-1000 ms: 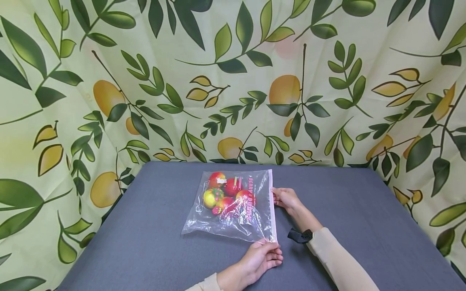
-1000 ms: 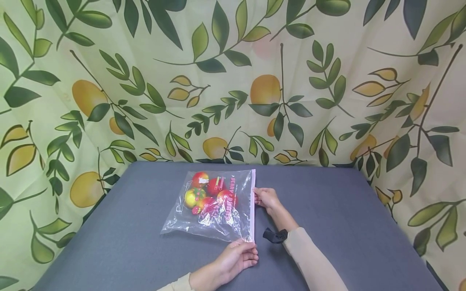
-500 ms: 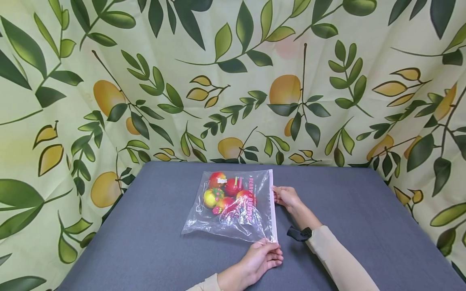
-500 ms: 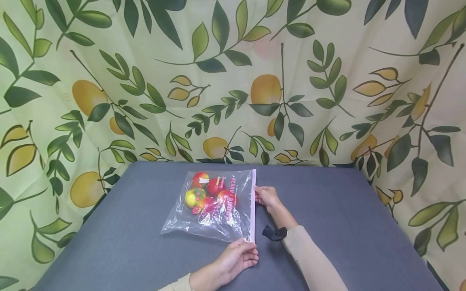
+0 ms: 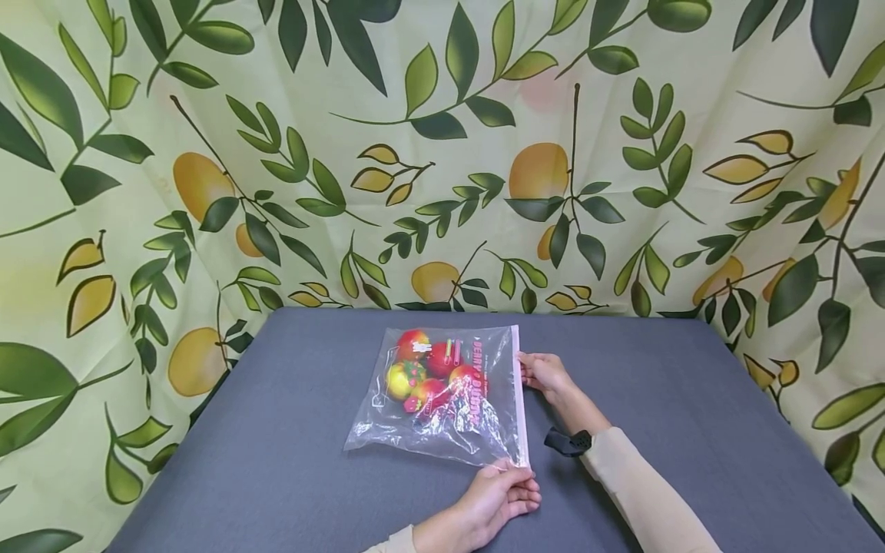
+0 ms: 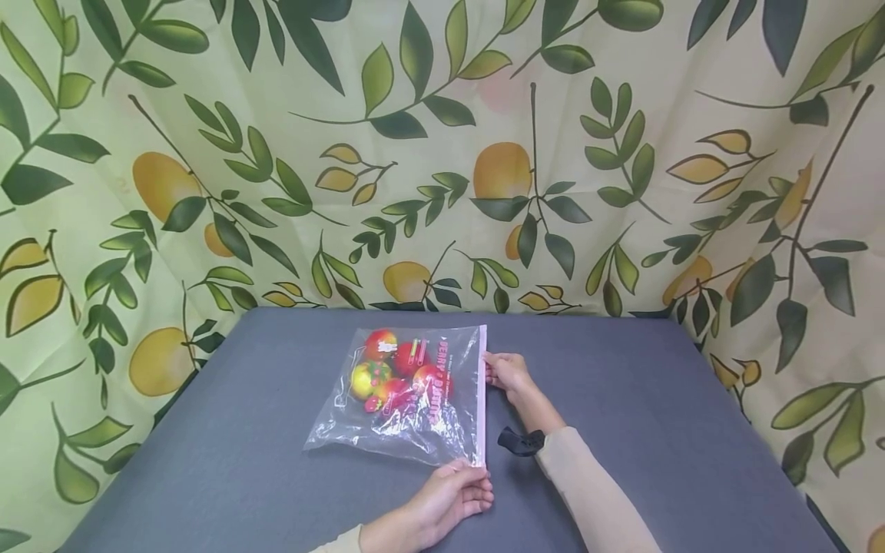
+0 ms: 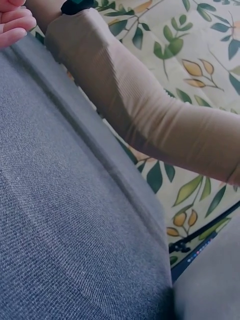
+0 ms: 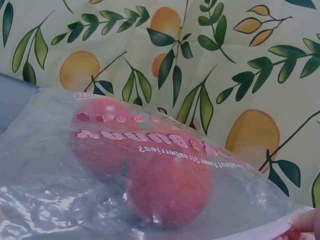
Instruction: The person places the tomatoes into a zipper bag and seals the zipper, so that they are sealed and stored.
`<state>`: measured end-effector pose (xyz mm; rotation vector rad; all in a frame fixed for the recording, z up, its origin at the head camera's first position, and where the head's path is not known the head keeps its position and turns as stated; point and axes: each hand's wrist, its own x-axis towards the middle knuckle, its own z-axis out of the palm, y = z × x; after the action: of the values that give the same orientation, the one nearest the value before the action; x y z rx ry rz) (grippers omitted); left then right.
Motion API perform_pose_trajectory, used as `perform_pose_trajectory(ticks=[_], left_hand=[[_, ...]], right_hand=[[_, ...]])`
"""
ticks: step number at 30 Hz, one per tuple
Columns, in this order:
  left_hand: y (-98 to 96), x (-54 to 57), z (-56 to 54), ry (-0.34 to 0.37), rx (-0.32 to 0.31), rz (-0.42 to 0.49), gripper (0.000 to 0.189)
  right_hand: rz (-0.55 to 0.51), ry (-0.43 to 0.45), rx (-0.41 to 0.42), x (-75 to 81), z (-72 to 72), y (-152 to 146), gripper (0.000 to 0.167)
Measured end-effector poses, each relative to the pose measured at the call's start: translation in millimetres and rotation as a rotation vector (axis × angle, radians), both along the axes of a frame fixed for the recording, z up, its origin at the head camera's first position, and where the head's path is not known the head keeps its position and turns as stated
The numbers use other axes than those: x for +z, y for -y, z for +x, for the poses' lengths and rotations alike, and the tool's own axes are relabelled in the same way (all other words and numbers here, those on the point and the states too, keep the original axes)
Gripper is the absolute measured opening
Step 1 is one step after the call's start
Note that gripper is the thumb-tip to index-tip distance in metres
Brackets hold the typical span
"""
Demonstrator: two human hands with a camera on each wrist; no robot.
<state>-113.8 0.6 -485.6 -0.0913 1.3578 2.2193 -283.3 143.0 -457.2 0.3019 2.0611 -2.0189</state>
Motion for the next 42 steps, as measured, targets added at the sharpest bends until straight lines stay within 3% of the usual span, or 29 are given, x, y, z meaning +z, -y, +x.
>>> perform_pose_trajectory(ticks=[32,42], left_hand=[[-1.7,-5.0,2.4,0.001,-0.053,-0.019,0.007],[-1.7,-5.2,2.1,0.005,-0.06,-0.019,0.008]], right_hand=[[-0.054,0.008,-0.016,-4.4,-8.3,-4.8,0.019],[-0.014,-0.016,-0.021,-2.7,-9.8,-3.6,0.017]])
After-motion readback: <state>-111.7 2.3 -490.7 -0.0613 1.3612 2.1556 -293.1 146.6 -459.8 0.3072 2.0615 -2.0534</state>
